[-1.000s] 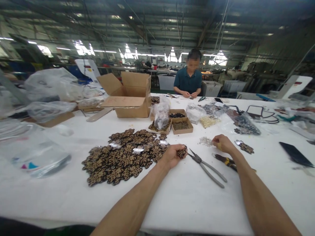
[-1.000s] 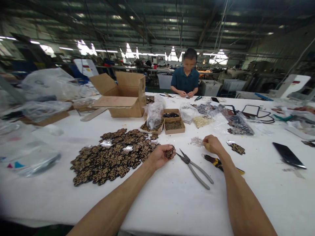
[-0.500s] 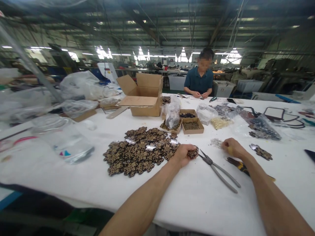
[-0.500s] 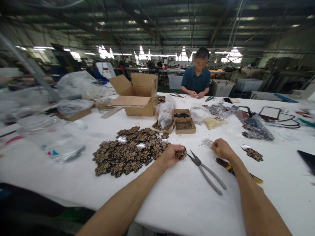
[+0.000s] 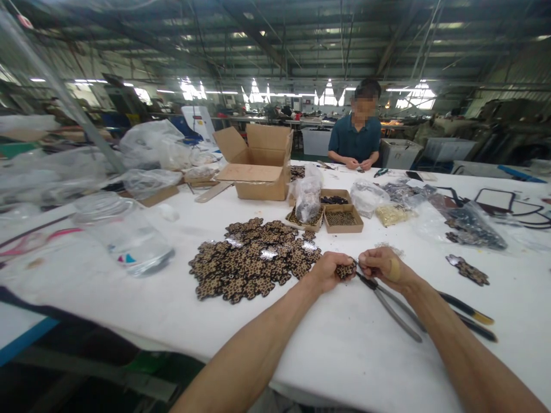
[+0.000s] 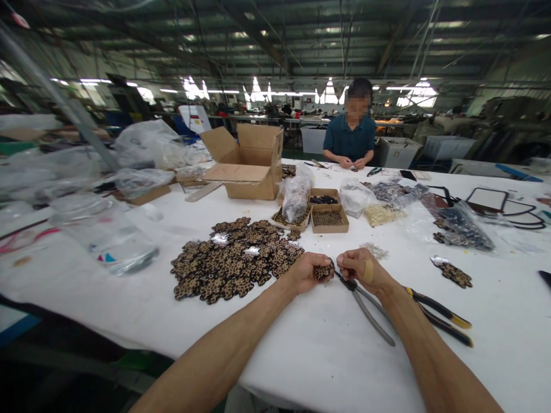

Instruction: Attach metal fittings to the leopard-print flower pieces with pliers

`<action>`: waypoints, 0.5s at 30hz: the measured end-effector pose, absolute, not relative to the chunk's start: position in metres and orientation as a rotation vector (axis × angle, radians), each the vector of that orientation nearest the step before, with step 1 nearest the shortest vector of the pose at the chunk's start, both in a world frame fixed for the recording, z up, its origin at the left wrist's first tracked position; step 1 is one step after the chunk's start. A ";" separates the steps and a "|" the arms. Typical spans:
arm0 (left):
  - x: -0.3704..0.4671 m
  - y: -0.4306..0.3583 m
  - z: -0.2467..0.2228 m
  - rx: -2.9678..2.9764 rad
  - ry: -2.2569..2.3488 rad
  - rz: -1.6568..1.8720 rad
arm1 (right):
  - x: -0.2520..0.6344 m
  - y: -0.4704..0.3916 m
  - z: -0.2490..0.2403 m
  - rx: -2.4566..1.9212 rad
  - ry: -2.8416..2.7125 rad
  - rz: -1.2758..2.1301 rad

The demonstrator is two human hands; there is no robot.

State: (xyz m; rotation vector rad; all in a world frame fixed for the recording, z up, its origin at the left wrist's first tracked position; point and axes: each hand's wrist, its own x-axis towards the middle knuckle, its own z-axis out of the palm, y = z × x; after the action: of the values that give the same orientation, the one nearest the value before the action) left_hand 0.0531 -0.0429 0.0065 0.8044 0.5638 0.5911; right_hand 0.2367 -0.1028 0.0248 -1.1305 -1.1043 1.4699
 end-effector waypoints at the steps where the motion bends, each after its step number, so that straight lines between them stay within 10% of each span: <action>1: 0.053 -0.043 0.006 0.808 0.557 0.587 | 0.236 -0.103 0.024 -1.126 -1.098 1.476; 15: 0.051 -0.047 0.015 0.843 0.522 0.509 | 0.249 -0.103 0.030 -1.364 -1.531 1.075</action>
State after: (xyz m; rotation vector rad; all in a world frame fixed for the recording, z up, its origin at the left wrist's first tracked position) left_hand 0.0513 -0.0475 0.0147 0.8426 0.5222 0.5086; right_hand 0.2485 -0.1031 0.0305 -1.3643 -1.5310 1.0749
